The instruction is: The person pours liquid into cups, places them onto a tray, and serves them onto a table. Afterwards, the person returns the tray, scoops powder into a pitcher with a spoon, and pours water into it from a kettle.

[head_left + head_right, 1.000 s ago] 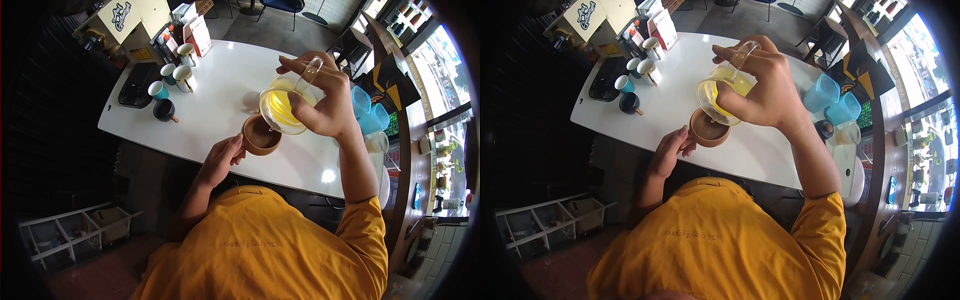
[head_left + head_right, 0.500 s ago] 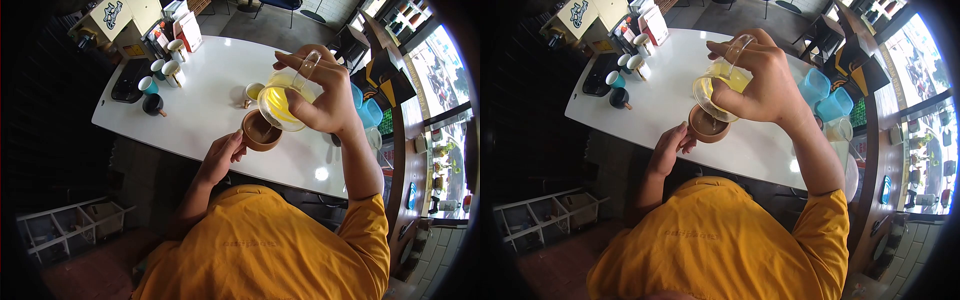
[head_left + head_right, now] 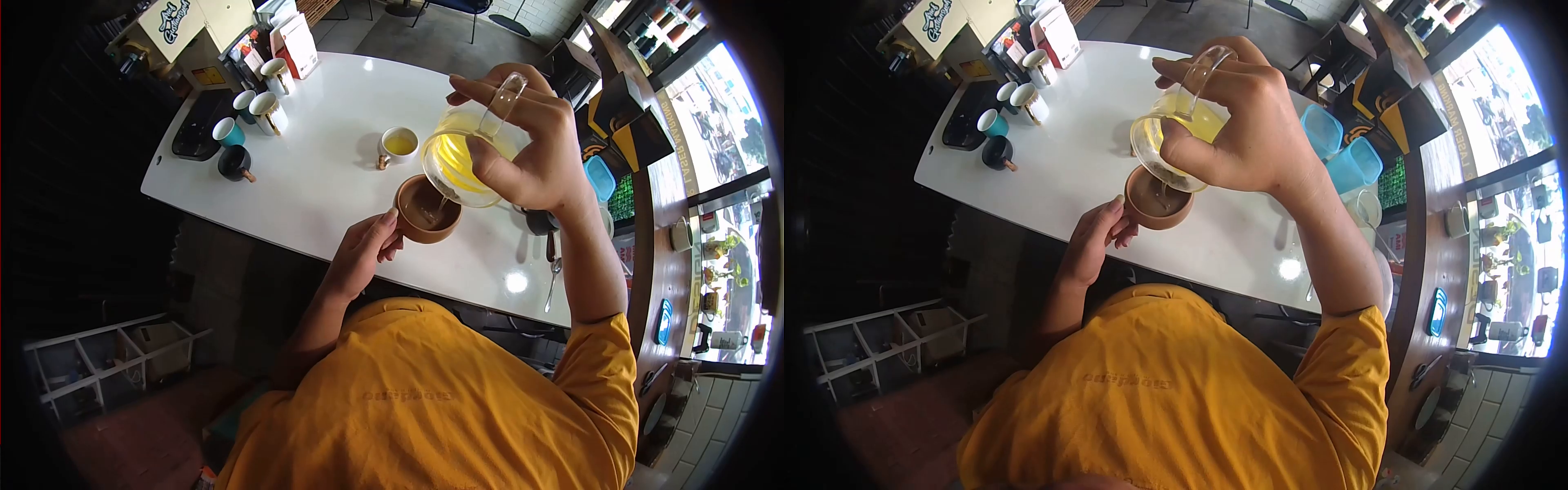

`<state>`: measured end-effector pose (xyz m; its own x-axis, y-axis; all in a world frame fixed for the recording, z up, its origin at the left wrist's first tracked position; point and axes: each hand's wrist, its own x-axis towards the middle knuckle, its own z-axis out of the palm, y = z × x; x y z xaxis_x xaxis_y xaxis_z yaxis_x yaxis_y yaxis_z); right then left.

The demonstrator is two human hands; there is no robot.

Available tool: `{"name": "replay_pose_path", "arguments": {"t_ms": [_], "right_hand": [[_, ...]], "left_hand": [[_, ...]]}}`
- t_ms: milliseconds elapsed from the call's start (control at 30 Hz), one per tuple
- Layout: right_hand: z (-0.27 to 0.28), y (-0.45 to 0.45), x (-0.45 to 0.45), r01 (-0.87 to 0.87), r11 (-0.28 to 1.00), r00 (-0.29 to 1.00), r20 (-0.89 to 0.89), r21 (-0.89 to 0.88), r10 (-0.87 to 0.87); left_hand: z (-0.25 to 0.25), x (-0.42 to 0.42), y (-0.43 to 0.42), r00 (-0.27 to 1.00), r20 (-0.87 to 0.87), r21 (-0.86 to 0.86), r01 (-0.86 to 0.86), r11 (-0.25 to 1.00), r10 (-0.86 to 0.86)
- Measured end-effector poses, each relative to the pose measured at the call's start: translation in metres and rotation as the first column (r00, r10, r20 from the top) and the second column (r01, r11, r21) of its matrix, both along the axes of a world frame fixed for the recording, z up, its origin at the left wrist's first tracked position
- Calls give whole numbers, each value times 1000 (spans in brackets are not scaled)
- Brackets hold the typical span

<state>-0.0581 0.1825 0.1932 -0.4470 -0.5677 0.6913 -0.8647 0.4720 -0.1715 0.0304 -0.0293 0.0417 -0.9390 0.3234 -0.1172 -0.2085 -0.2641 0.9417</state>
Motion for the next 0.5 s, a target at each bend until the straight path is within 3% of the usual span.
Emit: {"name": "replay_pose_path", "arguments": {"t_ms": [500], "right_hand": [[5, 3, -6, -25, 1000, 999, -42, 1, 25]], "left_hand": [[2, -3, 2, 1000, 12, -31, -1, 1000, 1]]}}
